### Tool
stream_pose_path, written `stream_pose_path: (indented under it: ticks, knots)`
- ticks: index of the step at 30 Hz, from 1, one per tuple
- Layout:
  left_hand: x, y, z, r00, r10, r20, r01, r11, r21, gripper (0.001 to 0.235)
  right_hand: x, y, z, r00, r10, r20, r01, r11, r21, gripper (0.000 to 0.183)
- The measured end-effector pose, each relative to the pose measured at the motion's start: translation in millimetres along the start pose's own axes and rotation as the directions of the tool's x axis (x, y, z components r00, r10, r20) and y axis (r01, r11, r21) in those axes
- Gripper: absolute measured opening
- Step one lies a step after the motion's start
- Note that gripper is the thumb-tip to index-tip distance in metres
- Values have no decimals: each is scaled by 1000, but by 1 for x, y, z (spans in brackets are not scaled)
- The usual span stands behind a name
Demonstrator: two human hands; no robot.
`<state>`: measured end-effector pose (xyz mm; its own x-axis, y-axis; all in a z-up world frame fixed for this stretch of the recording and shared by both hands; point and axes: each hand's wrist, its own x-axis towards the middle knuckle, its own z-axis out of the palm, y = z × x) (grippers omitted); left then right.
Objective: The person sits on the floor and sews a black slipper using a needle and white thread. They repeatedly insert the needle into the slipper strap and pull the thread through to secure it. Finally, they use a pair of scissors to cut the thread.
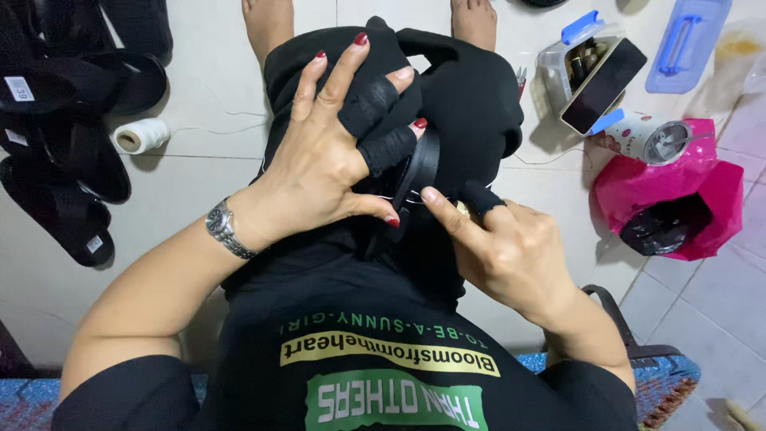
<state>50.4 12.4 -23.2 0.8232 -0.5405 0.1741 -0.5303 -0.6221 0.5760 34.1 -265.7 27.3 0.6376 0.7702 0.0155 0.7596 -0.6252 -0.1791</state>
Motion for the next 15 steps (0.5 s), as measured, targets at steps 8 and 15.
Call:
stream_pose_path:
  ticks: [8,15]
  knots:
    - [1,-4,2,999,31,-17,-31,1000,-4,106,12,-1,1,997,-33,-77,39,995,89,40]
    - [-11,6,5,999,12,-35,-11,999,34,98,2,1,14,986,-13,-167,31,994,106,26]
